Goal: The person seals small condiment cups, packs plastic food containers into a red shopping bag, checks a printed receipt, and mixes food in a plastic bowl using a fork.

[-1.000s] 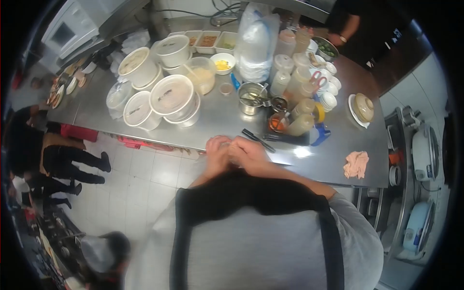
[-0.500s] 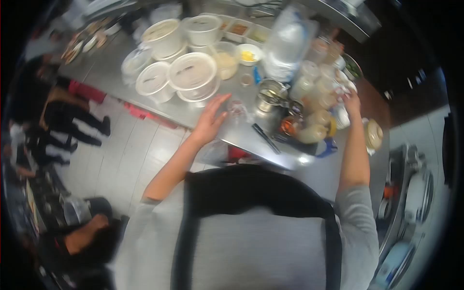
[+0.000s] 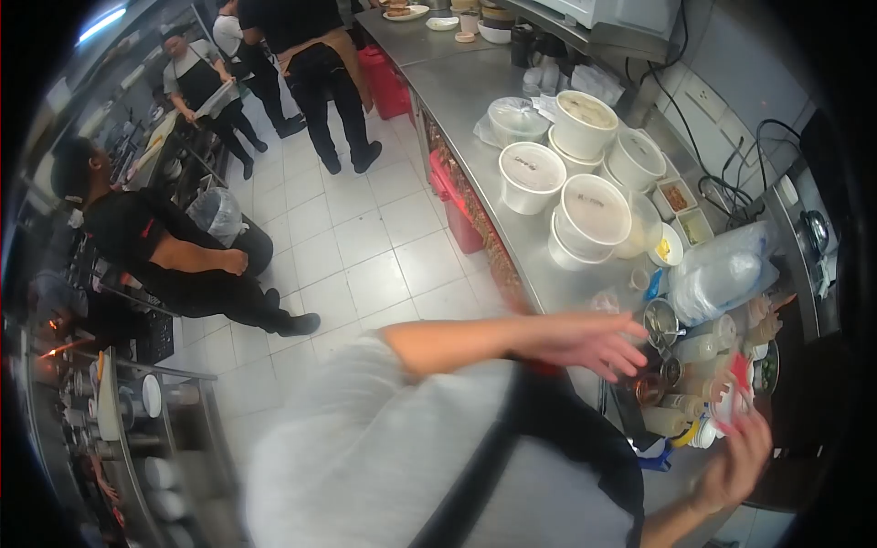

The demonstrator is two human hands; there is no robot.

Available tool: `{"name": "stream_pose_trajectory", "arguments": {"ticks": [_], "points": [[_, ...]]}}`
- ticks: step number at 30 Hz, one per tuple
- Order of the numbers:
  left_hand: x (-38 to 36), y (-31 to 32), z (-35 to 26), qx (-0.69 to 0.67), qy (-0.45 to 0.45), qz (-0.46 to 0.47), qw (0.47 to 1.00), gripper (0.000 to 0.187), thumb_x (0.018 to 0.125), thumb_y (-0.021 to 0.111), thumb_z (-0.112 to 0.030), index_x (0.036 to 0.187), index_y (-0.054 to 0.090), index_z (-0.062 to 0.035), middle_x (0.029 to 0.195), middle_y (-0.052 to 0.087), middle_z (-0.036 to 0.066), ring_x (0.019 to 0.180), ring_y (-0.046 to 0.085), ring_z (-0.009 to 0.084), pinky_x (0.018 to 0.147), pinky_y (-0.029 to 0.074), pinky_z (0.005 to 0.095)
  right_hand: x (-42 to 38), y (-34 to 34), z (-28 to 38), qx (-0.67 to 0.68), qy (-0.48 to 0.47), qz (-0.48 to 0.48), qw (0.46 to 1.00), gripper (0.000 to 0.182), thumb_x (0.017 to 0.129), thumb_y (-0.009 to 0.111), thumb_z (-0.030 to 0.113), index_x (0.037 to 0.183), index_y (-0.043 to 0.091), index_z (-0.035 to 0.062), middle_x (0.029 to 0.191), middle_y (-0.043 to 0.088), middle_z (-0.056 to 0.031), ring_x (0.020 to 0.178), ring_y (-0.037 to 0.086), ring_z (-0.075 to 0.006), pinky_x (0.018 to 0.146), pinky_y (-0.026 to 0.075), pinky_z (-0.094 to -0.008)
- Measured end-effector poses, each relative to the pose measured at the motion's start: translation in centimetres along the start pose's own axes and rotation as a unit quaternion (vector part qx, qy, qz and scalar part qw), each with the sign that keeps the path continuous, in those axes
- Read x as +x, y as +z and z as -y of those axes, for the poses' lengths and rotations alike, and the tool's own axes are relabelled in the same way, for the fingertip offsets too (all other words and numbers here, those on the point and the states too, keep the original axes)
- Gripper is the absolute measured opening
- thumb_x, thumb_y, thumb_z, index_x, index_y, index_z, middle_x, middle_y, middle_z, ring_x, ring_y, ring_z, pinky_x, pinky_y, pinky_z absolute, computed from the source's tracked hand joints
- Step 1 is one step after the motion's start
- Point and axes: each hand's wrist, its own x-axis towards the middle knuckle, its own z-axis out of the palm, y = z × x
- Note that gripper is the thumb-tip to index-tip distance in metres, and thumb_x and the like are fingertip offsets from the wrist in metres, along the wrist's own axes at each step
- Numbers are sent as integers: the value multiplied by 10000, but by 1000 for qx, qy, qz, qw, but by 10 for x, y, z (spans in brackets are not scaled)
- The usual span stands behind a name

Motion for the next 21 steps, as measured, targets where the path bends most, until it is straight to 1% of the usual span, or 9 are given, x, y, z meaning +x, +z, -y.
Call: {"name": "stream_pose_trajectory", "arguments": {"ticks": [3, 6, 8, 10, 11, 12, 15, 17, 21], "points": [[17, 24, 9, -132, 1, 53, 990, 535, 965, 358, -483, 1341, 384, -104, 1217, 553, 102, 1122, 539, 208, 881, 471, 377, 22, 89, 41, 154, -29, 50, 986, 145, 635, 644, -7, 779, 664, -5, 930, 657, -126, 957, 610, -316, 872, 502, -453], [10, 16, 12, -66, 49, -157, 984, 315, 940, 512, -346, 1091, 526, -69, 975, 631, 96, 809, 636, 149, 630, 530, 278, 1, 141, 56, 278, -63, 45, 957, 203, 601, 684, -32, 794, 646, 20, 980, 626, -131, 994, 607, -322, 881, 495, -442], [9, 9, 17, -93, 44, -185, 977, 228, 939, 523, -291, 918, 557, -66, 804, 613, 67, 663, 613, 151, 629, 528, 264, -19, 152, 65, 365, 55, -60, 928, 186, 691, 610, -76, 845, 630, 26, 1013, 590, -145, 964, 599, -302, 845, 494, -402], [17, 9, 26, -78, 81, -163, 980, 267, 964, 465, -301, 903, 546, -54, 940, 605, 97, 777, 598, 154, 726, 517, 283, -29, 149, 70, 401, 259, -170, 862, 172, 801, 532, -46, 945, 602, 15, 998, 590, -150, 884, 597, -245, 806, 495, -366], [20, 13, 26, -75, 83, -142, 984, 281, 971, 447, -305, 898, 543, -50, 996, 594, 106, 814, 589, 152, 750, 509, 285, -40, 149, 71, 473, 386, -144, 779, 155, 875, 475, -4, 1001, 566, -10, 1001, 589, -135, 824, 582, -189, 793, 490, -321], [22, 14, 27, -70, 88, -121, 986, 297, 978, 428, -308, 894, 540, -46, 1052, 583, 114, 852, 581, 151, 774, 502, 287, -46, 144, 76, 597, 511, -93, 611, 152, 885, 509, 25, 1026, 546, -20, 1014, 597, -128, 855, 600, -182, 810, 490, -300], [34, 12, 37, 70, 83, -20, 994, 358, 999, 352, -334, 899, 537, -44, 1223, 480, 103, 892, 544, 131, 795, 470, 269, -60, 146, 79, 773, 511, 27, 375, 345, 876, 616, 180, 1150, 496, 9, 1031, 614, -116, 933, 623, -194, 829, 502, -315], [31, 11, 35, 93, -48, -30, 994, 373, 1006, 320, -324, 956, 558, -42, 1254, 457, 104, 920, 535, 121, 812, 452, 255, -66, 152, 84, 758, 546, 22, 356, 398, 854, 648, 199, 1168, 486, 15, 1031, 614, -111, 922, 625, -197, 825, 506, -322], [40, -18, 54, 369, 27, -13, 929, 299, 975, 380, -278, 1123, 527, -63, 1244, 460, 112, 978, 525, 156, 881, 428, 309, -60, 148, 92, 736, 563, -23, 376, 467, 810, 695, 143, 1201, 466, 34, 1040, 615, -111, 916, 630, -200, 800, 517, -316]]}}
